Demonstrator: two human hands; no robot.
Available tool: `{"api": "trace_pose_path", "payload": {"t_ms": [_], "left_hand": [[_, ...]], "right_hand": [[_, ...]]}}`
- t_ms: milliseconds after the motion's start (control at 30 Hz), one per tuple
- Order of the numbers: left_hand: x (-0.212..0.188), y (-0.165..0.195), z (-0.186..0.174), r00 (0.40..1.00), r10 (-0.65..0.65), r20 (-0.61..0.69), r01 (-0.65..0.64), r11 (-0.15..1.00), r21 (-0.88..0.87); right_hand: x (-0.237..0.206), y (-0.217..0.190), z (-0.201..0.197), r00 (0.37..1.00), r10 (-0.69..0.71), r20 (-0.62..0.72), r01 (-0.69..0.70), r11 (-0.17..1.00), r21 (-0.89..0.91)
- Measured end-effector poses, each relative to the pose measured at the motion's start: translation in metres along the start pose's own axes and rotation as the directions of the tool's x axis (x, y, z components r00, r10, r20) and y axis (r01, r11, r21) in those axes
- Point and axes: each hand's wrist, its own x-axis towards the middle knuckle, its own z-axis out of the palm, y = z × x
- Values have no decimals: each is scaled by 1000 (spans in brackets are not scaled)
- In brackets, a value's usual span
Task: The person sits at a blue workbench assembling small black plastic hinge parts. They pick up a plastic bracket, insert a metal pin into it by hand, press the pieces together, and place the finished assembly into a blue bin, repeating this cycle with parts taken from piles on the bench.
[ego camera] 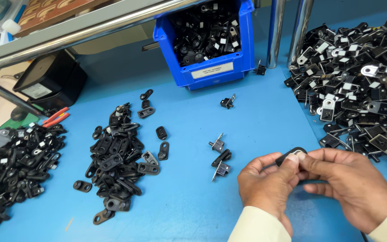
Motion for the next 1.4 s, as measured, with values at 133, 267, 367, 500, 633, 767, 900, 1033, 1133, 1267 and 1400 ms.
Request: {"api": "trace_pose_path", "payload": {"t_ms": [133,267,367,500,633,767,900,1033,1133,1267,1400], "left_hand": [[-4,-4,10,976,193,-103,-182,978,102],[-8,3,7,988,111,-106,-100,989,107],[-3,14,-5,999,-20,-43,21,1000,5],[7,26,-19,992,-120,29,120,993,-7],[12,35,-29,1000,-10,24,9,999,47],[16,45,-42,997,75,32,-79,985,150],[26,60,-58,989,113,96,-125,984,128],[29,68,-76,993,9,117,-29,984,175],[34,69,-89,964,-4,265,-76,954,289],[44,66,-109,933,72,351,-211,902,377],[44,70,-131,793,355,495,-589,654,475]], "right_hand": [[-8,4,9,996,41,-74,-40,999,12],[-15,-1,18,995,38,-87,-44,997,-67],[-10,0,21,997,57,-51,-59,998,-29],[3,6,26,998,54,31,-55,998,36],[-3,10,48,993,46,-106,-36,995,95],[-28,5,83,968,93,-232,-77,994,76],[-50,-8,100,946,149,-287,-161,987,-20],[-49,0,109,946,7,-324,-2,1000,16],[-35,6,108,973,-36,-226,47,998,42],[-28,13,108,960,-11,-279,42,993,107],[-32,16,122,947,45,-319,0,990,140]]}}
